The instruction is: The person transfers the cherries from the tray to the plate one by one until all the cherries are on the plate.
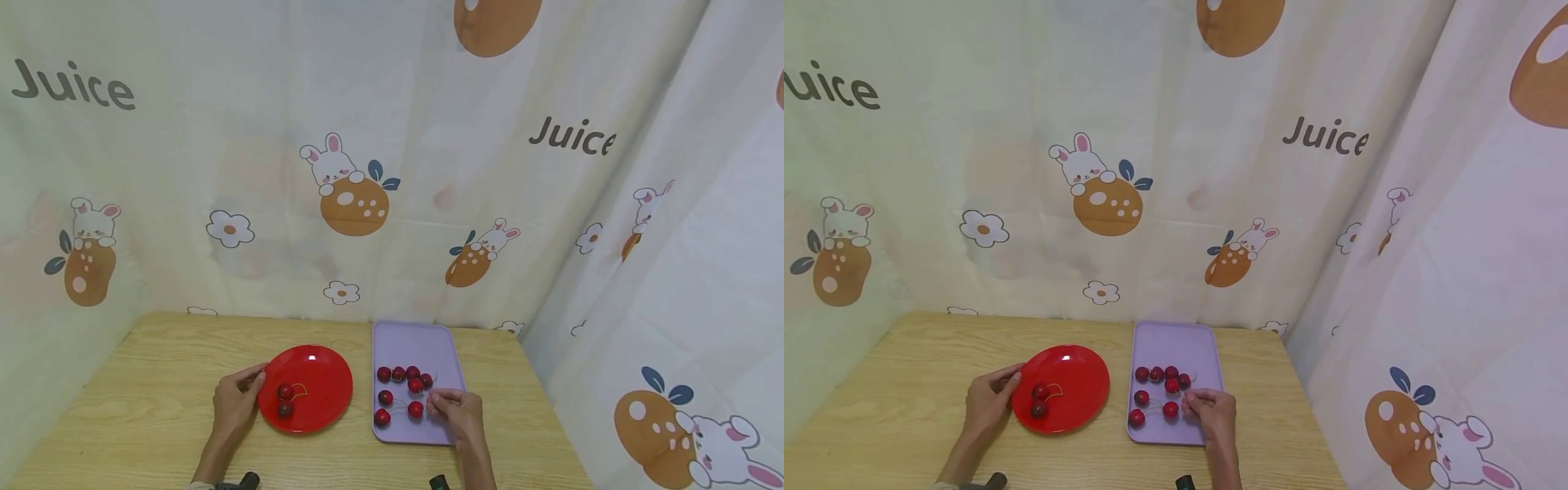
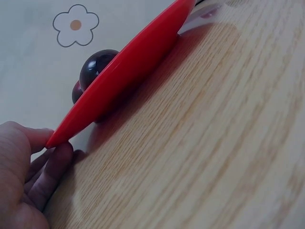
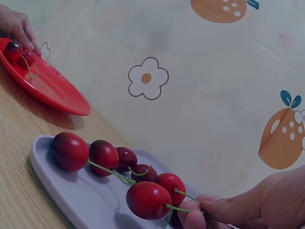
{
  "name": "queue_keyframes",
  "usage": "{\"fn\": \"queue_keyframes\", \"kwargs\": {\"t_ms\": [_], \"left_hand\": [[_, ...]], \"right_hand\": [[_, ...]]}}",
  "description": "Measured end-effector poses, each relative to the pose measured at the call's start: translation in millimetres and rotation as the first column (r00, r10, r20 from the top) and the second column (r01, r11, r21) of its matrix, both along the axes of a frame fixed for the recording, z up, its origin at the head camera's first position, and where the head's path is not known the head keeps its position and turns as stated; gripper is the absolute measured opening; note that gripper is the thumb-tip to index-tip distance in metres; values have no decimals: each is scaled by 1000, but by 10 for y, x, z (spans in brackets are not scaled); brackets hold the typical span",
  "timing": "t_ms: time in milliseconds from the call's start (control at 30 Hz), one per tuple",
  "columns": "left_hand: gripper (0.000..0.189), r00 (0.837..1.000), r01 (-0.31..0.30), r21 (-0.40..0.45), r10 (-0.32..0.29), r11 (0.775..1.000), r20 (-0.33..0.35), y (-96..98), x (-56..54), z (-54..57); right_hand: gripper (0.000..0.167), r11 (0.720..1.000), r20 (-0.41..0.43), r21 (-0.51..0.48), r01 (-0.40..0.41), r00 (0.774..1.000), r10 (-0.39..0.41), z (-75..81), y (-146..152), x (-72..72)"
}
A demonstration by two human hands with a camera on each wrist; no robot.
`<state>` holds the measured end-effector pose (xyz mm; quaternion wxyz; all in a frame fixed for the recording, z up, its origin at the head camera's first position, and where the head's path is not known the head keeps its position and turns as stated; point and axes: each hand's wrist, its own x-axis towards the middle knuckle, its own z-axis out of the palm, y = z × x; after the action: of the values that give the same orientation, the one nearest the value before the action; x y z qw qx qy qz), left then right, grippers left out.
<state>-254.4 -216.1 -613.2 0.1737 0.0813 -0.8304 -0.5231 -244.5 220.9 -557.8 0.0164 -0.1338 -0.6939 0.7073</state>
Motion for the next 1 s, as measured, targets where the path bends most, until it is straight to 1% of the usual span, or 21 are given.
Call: {"fn": "queue_keyframes", "kwargs": {"t_ms": [667, 800, 1000], "left_hand": [[27, 1000, 0, -17, 0, 1000, 15, -11, -6, 4], [27, 1000, -1, -21, 1, 1000, 25, -2, -2, -4], [27, 1000, 1, -23, 0, 1000, 19, -5, -9, -3]], "right_hand": [[24, 1000, -20, -19, -5, 1000, 5, 14, -50, -18], [24, 1000, -10, -20, -8, 1000, 8, 6, -49, -18], [25, 1000, -6, -14, -11, 1000, 11, 22, -48, -29]]}}
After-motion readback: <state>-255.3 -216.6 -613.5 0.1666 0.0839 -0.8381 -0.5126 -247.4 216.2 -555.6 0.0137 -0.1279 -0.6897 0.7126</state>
